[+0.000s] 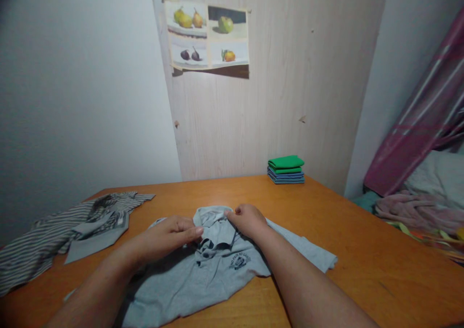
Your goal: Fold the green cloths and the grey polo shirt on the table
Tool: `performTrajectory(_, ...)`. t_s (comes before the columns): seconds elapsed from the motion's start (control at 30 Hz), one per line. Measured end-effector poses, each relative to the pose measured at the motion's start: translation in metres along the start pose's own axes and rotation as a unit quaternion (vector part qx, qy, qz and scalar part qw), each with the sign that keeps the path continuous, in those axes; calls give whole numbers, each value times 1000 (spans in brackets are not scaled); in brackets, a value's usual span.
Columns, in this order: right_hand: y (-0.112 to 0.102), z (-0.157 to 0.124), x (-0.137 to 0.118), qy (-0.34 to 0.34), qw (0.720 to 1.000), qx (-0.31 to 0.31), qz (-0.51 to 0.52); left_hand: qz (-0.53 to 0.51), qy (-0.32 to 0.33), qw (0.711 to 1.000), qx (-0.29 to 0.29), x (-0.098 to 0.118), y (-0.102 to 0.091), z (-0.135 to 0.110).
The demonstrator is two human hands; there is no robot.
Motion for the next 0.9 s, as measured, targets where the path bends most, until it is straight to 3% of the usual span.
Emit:
performTrajectory(0.1,-6,-3,-7,-1,999,-23,-48,-39,-21,997,55,-6,0,2)
performTrajectory(0.2,-13,-2,-11,-22,999,15,-47,-53,-10,987,152,-17,-3,9)
performTrajectory(0.4,-32,-8,-24,-92,978,86,168,-3,59,920,387,-30,-17,16)
performTrajectory(0.47,-38,-13,-29,-80,963,71,245,18,63,916,397,-30,-18,16)
performTrajectory(0.57,-44,-18,-34,-50,935,32,350,44,45,933,355,-32,-14,18)
performTrajectory(0.73,-48,-21,-35,-21,890,-24,455,112,-9,935,337,-36,-1,21)
performTrajectory(0.8,-50,-20,-33,-17,884,-27,467,126,-20,928,349,-36,-1,21)
performTrajectory(0.9,-51,-14,-26,-3,897,28,440,106,12,917,383,-33,-8,20)
Point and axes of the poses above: each hand's wrist, its own z-axis towards the middle knuckle, its own y-axis out of the palm, x = y × z, the point moved 1 cm from there along z, towards the middle knuckle, and after that the axes turned 15 degrees about -z, right-handed, at the moved point
